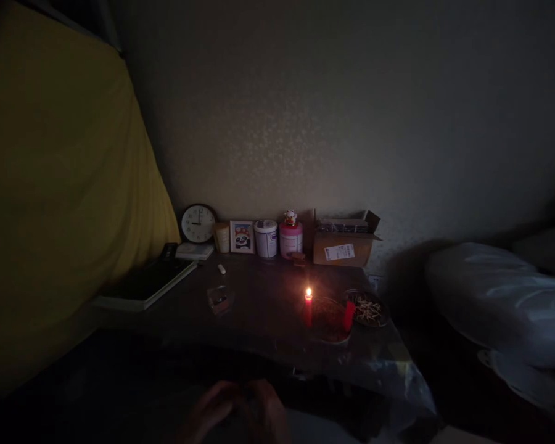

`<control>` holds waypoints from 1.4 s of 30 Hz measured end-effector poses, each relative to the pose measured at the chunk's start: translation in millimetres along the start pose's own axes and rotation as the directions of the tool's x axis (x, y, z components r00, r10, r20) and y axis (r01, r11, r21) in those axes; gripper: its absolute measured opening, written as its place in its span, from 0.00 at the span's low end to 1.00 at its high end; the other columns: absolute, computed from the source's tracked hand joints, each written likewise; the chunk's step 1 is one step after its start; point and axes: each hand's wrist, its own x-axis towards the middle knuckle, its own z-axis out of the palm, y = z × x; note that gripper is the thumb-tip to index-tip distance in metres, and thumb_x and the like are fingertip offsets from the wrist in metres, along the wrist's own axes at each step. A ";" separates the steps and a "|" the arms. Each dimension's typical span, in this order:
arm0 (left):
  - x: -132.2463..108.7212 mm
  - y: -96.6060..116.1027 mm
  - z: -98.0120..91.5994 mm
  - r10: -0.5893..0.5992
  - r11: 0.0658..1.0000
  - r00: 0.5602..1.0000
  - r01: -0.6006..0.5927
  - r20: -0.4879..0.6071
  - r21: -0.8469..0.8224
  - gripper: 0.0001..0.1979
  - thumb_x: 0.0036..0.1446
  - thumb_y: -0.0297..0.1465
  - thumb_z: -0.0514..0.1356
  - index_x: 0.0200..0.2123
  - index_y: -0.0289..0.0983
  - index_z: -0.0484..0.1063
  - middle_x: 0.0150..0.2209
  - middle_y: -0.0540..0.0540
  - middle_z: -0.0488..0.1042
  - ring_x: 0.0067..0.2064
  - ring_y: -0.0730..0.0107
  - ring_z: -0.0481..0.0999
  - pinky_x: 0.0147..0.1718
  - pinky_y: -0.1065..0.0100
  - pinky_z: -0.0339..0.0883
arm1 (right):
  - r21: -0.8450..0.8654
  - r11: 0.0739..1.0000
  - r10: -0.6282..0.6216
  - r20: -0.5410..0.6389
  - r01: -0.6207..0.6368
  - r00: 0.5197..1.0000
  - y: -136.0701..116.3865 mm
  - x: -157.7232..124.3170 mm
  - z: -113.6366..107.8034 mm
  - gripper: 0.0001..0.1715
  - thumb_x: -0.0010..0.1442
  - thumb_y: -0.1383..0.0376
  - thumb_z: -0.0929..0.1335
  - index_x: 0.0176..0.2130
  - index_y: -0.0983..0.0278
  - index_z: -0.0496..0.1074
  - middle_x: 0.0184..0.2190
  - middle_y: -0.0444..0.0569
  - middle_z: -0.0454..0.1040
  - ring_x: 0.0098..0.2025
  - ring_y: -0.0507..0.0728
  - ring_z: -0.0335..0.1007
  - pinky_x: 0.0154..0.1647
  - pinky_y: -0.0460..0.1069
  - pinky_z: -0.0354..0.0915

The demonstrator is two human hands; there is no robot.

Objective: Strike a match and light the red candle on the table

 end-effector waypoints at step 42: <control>-23.6 20.3 2.8 0.024 0.997 0.999 -0.027 0.038 0.075 0.20 0.41 0.46 0.63 0.36 0.42 0.73 0.40 0.45 0.77 0.47 0.55 0.71 0.48 0.60 0.63 | -0.015 0.999 0.040 0.032 -0.040 0.999 -14.6 -4.2 -8.9 0.08 0.57 0.62 0.67 0.36 0.63 0.74 0.34 0.47 0.76 0.37 0.54 0.73 0.37 0.44 0.64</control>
